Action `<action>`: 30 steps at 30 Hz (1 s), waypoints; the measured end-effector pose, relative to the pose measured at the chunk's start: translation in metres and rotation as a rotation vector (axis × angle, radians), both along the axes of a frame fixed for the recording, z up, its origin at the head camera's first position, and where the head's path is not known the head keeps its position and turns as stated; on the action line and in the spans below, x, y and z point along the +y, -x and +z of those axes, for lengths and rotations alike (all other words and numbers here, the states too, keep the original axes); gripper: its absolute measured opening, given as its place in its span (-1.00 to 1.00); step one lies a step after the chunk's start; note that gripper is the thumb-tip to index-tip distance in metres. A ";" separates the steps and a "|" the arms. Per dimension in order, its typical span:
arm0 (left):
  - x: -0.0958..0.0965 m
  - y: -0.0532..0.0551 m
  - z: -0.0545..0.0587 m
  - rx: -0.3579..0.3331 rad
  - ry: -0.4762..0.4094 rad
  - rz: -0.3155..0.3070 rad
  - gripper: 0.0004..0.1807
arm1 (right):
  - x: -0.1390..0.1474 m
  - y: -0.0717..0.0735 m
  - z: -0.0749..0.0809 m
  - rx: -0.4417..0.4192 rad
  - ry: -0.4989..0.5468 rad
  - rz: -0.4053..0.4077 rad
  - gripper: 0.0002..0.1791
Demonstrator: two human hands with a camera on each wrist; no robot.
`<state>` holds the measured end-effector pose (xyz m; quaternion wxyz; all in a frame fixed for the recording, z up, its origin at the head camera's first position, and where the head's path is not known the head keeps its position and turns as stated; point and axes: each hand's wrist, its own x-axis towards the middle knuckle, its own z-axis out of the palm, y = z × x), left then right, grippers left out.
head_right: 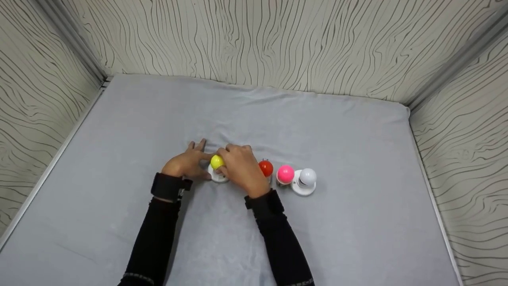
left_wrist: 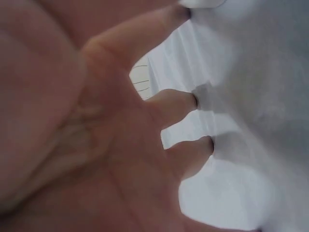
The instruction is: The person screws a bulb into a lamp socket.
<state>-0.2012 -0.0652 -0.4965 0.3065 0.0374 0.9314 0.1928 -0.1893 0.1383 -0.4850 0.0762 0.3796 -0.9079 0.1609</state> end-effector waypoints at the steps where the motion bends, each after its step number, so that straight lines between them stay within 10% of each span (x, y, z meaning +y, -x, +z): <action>1: 0.000 0.000 0.000 -0.001 -0.002 0.001 -0.08 | 0.000 0.000 0.000 -0.009 0.002 -0.004 -0.55; 30: -0.003 -0.005 0.003 0.043 -0.038 -0.003 -0.23 | 0.003 -0.009 0.007 -0.137 0.059 -0.032 -0.53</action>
